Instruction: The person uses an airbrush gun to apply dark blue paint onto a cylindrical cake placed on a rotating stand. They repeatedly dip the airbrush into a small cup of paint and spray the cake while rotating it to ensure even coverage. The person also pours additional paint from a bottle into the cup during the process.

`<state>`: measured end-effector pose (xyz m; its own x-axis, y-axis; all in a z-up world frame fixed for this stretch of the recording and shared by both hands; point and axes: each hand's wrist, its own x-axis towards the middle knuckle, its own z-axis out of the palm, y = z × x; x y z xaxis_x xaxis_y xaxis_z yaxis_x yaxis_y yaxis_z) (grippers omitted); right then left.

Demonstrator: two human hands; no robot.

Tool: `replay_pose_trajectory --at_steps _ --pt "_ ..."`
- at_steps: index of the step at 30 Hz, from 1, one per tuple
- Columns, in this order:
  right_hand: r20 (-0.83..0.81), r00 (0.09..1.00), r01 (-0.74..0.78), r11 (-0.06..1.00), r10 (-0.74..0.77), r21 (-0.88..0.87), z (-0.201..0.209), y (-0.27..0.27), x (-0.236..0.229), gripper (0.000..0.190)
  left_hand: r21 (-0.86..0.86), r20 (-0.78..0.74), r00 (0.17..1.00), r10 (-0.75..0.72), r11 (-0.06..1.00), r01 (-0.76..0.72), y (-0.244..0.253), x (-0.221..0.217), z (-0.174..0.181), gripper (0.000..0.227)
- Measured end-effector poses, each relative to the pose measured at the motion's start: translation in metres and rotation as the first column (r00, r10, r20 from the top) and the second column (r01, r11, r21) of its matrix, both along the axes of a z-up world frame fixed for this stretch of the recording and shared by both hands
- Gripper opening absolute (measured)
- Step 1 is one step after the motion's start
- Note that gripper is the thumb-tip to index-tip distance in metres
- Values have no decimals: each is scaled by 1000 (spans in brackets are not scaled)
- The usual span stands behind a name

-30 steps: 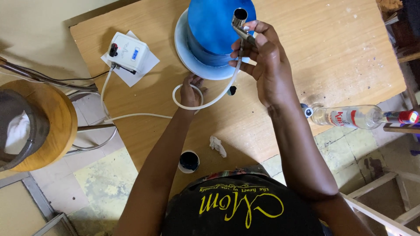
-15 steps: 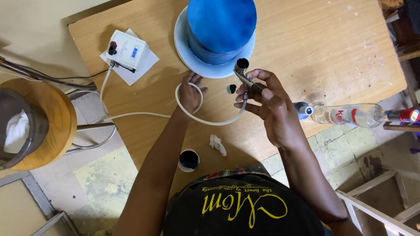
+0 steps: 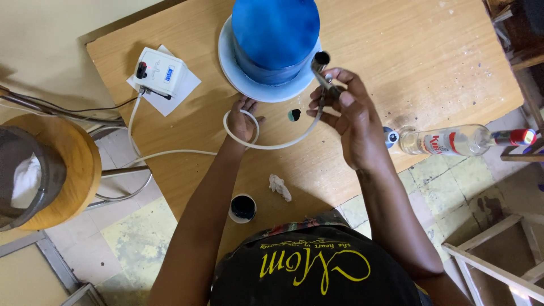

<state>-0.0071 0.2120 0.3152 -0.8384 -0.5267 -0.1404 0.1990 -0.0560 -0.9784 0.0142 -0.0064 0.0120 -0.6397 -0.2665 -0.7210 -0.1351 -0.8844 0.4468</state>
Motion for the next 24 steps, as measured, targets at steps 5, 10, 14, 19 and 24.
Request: replay_pose_trajectory --at_steps 5,10,14,19,24 --pt "-136 987 -92 995 86 -41 -15 9 11 80 -46 -112 993 -37 998 32 -11 2 -19 25" --pt "-105 984 -153 983 143 -98 -44 22 34 91 -35 -122 988 -90 996 86 -7 2 -2 15" --pt "-102 978 -198 963 182 -184 -94 37 49 89 -16 -104 978 -180 984 180 -10 -12 -118 12" --pt "-92 987 -145 969 129 -201 -127 54 58 91 -46 -230 830 -507 858 512 19 9 -38 26" --pt "-94 989 -135 962 116 -237 -122 70 65 88 -278 -117 767 -631 762 584 14 14 -28 39"
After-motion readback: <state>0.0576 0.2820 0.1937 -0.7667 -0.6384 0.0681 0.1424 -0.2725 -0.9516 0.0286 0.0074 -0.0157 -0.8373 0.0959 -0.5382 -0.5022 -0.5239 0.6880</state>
